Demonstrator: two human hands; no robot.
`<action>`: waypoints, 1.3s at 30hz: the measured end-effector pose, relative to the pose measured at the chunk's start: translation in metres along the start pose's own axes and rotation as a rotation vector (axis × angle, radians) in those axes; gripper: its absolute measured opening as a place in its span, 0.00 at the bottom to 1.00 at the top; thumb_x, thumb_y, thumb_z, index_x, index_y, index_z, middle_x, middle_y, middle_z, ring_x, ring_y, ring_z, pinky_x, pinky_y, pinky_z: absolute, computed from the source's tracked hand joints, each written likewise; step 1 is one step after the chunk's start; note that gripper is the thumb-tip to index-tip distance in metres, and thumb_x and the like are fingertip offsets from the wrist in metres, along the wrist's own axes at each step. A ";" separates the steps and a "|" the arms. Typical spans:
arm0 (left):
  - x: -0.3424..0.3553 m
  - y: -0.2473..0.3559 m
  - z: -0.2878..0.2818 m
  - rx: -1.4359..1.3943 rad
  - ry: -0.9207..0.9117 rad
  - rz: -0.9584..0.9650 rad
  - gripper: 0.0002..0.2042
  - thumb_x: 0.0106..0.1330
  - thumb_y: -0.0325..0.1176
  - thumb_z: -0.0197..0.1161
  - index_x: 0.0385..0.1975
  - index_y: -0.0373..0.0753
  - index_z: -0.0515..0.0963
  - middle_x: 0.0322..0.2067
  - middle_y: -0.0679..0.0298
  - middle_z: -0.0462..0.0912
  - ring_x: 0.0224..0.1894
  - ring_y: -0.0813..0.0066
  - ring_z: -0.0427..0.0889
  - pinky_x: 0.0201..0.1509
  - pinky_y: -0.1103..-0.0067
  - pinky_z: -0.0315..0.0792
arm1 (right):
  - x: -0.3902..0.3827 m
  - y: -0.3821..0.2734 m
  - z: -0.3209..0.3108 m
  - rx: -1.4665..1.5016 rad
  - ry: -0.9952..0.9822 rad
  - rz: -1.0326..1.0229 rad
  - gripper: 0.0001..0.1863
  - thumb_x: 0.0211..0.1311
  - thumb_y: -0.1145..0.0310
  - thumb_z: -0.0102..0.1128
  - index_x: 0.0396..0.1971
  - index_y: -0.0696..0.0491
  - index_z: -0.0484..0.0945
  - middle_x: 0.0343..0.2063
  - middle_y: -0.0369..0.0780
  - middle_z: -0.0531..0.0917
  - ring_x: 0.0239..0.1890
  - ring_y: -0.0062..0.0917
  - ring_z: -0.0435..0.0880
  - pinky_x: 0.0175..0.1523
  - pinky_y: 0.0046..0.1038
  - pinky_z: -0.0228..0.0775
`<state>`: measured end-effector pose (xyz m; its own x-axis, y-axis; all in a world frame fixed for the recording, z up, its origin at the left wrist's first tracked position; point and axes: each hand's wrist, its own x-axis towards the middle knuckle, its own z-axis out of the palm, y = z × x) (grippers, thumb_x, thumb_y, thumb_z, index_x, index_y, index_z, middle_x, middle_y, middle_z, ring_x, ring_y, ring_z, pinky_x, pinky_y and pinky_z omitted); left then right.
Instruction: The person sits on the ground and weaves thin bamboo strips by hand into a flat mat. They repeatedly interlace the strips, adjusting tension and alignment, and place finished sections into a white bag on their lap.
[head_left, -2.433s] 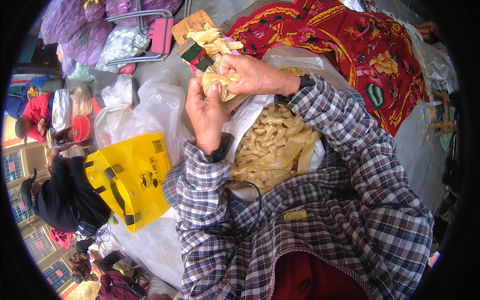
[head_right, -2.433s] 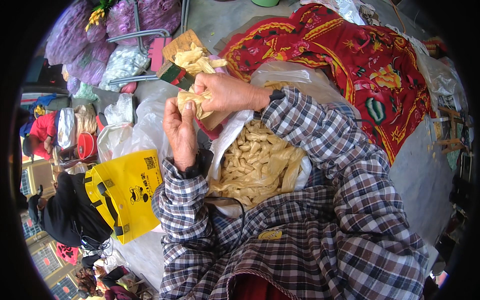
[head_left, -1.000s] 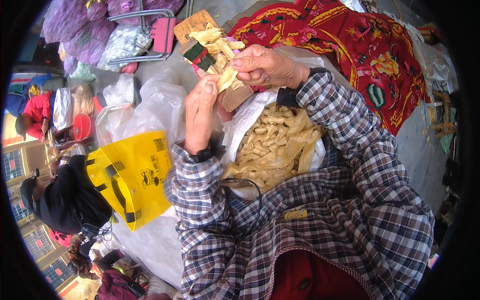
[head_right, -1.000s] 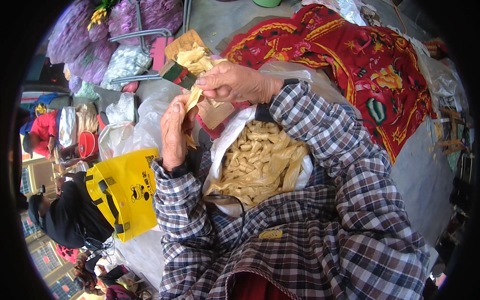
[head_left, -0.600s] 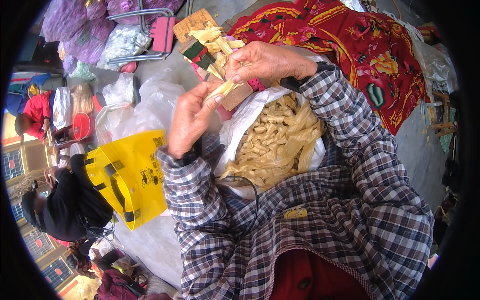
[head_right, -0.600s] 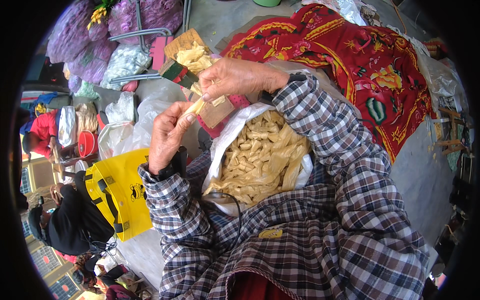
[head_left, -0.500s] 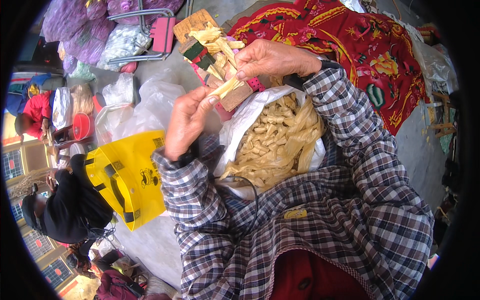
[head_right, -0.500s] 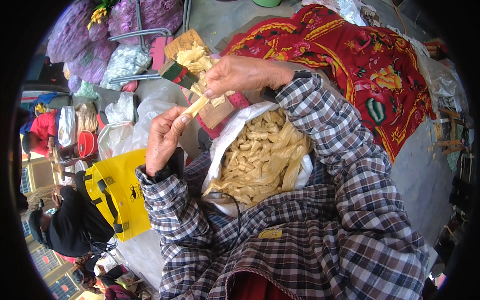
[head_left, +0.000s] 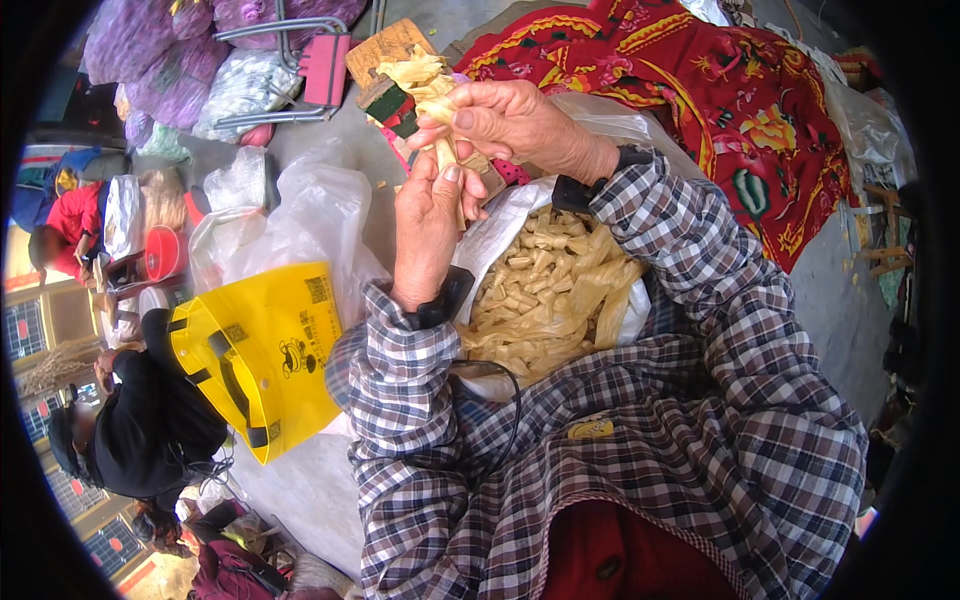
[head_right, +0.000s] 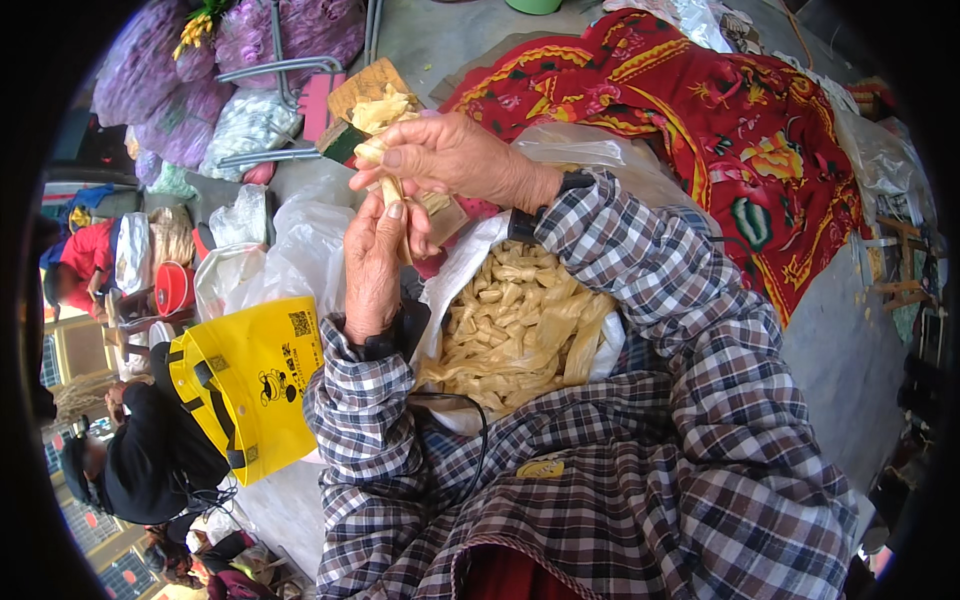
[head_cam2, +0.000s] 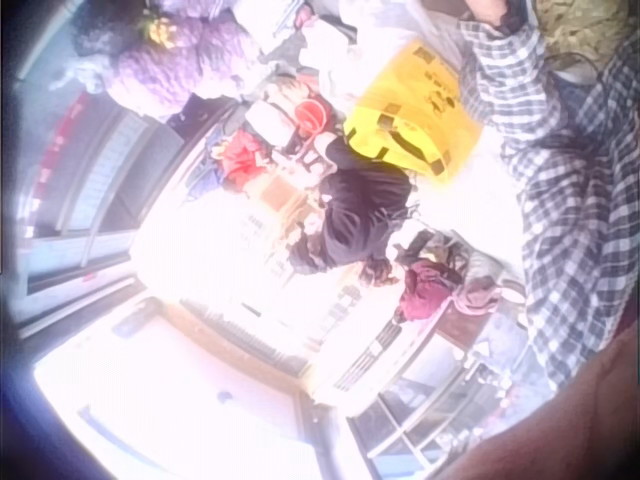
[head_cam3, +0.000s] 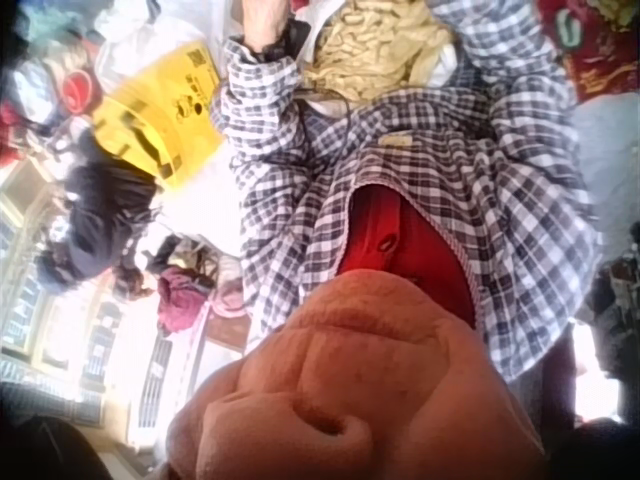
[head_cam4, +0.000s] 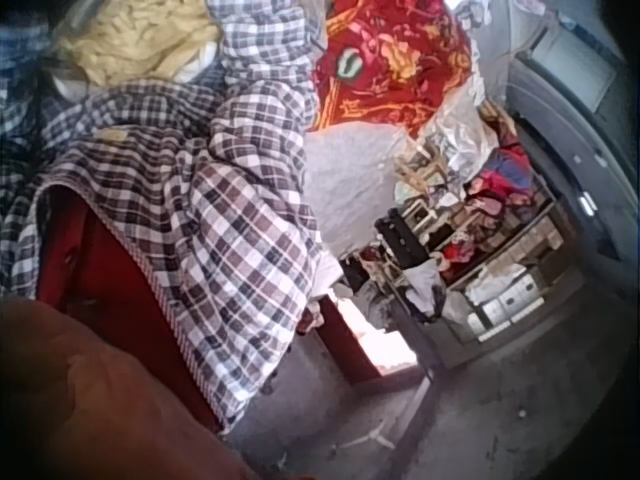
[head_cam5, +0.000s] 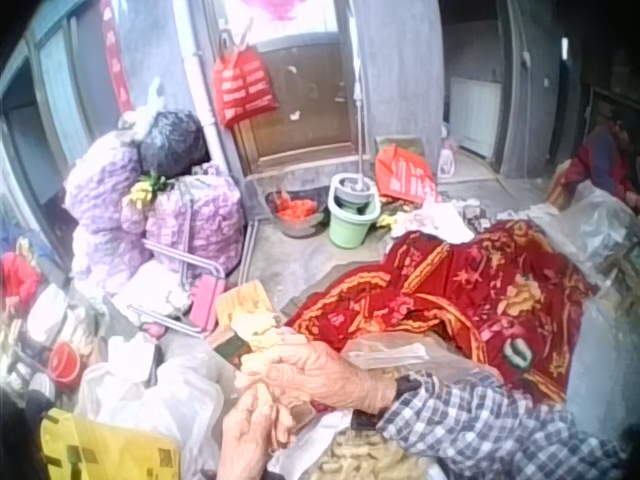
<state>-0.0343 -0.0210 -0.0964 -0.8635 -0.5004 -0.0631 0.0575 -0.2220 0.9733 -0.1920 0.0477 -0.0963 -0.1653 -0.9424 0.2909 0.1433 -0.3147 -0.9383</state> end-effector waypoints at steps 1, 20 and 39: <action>0.000 -0.001 -0.001 -0.009 0.026 0.007 0.08 0.72 0.33 0.46 0.41 0.35 0.68 0.26 0.66 0.74 0.23 0.84 0.69 0.28 0.85 0.69 | 0.000 0.002 0.001 -0.154 -0.003 -0.027 0.19 0.69 0.60 0.48 0.47 0.60 0.74 0.42 0.42 0.82 0.31 0.12 0.78 0.37 0.17 0.71; 0.004 0.002 -0.009 0.440 0.244 0.361 0.03 0.65 0.23 0.56 0.36 0.33 0.75 0.32 0.67 0.78 0.30 0.86 0.72 0.33 0.86 0.67 | -0.005 0.001 0.003 -0.505 -0.226 0.244 0.10 0.53 0.66 0.57 0.31 0.58 0.77 0.19 0.42 0.79 0.24 0.29 0.80 0.30 0.31 0.69; 0.002 0.005 -0.013 -0.180 0.102 -0.020 0.11 0.64 0.27 0.56 0.45 0.31 0.72 0.30 0.68 0.77 0.26 0.87 0.73 0.23 0.89 0.65 | -0.003 0.010 0.001 -0.886 0.030 -0.288 0.10 0.49 0.65 0.61 0.31 0.53 0.78 0.28 0.39 0.80 0.32 0.32 0.82 0.36 0.30 0.72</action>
<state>-0.0292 -0.0344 -0.0947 -0.8108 -0.5743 -0.1132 0.1370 -0.3742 0.9172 -0.1892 0.0469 -0.1067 -0.1053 -0.8342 0.5414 -0.7021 -0.3232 -0.6345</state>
